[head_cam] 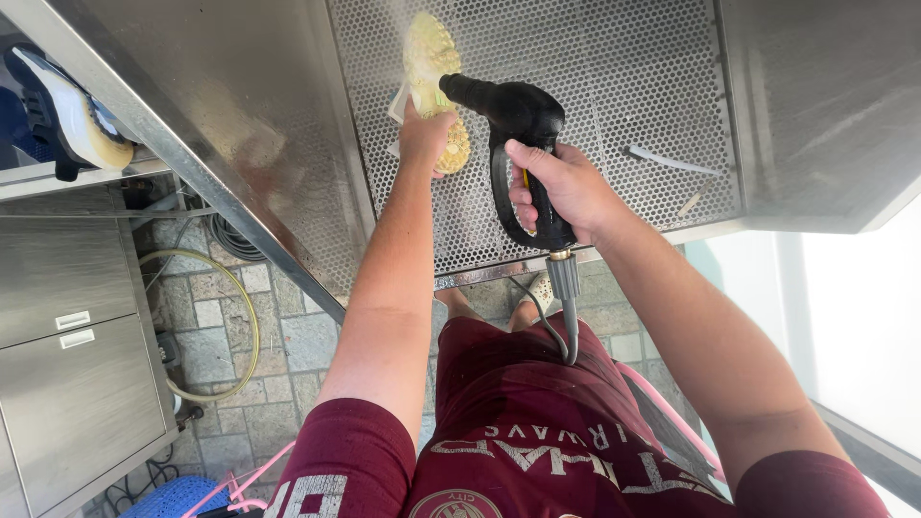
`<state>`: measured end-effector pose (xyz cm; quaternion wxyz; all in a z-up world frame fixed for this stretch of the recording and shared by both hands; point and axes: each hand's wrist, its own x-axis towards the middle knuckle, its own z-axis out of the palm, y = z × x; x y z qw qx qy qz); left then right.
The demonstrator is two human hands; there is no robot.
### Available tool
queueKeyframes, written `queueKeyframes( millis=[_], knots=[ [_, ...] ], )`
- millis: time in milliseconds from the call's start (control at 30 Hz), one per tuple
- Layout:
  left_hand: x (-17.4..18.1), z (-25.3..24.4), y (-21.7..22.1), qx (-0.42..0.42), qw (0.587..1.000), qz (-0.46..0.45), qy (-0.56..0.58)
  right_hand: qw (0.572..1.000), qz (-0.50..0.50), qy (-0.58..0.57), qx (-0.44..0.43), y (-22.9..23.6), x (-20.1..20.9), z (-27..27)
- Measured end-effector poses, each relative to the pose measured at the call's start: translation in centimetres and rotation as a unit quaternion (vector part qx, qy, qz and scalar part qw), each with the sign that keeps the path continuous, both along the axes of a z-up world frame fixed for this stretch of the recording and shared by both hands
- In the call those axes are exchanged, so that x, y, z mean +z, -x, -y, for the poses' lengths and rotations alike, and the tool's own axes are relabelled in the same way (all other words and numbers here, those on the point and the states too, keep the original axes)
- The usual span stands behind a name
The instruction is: The person cleans a shoe by wiping the sole with a cloth and then spraying it with a pressurized air gun while holding it over a mesh surface.
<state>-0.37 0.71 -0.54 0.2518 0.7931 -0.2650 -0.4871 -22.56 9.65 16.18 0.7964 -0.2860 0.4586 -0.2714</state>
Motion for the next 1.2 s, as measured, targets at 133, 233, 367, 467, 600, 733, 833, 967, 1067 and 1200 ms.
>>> queueKeyframes(
  millis=[133,233,367,467,600,733,833,967,1067,1200],
  knots=[
    [0.3,-0.1,0.0,-0.005,1.0,0.014,-0.006,1.0,0.002,-0.003,0.005,-0.4,0.1,0.0],
    [0.4,-0.1,0.3,-0.012,0.999,0.03,-0.009,1.0,-0.007,-0.001,-0.003,-0.6,0.2,0.0],
    [0.5,-0.3,0.4,-0.02,0.999,0.039,-0.011,1.0,0.009,0.009,-0.008,-0.7,0.2,0.1],
    [0.7,-0.2,0.4,-0.024,0.998,0.047,-0.017,1.0,0.017,0.009,-0.008,-0.7,0.2,0.3],
    [0.9,-0.4,0.5,-0.03,0.998,0.055,-0.021,1.0,0.009,0.0,-0.007,-0.9,0.0,0.2],
    [0.9,-0.4,0.5,-0.03,0.997,0.066,-0.033,1.0,0.012,0.01,-0.014,-1.0,0.0,0.7],
    [1.1,-0.3,0.8,-0.032,0.995,0.079,-0.045,1.0,0.003,0.01,-0.013,-0.8,0.0,0.6],
    [1.6,-0.5,0.9,-0.033,0.996,0.077,-0.042,1.0,0.007,0.015,-0.012,-1.0,0.4,0.8],
    [1.7,-0.7,1.2,-0.039,0.993,0.096,-0.048,1.0,-0.003,0.017,-0.008,-1.1,0.4,0.8],
    [1.7,-0.5,1.2,-0.039,0.993,0.1,-0.049,1.0,-0.009,0.016,-0.001,-1.3,0.5,0.8]
  ],
)
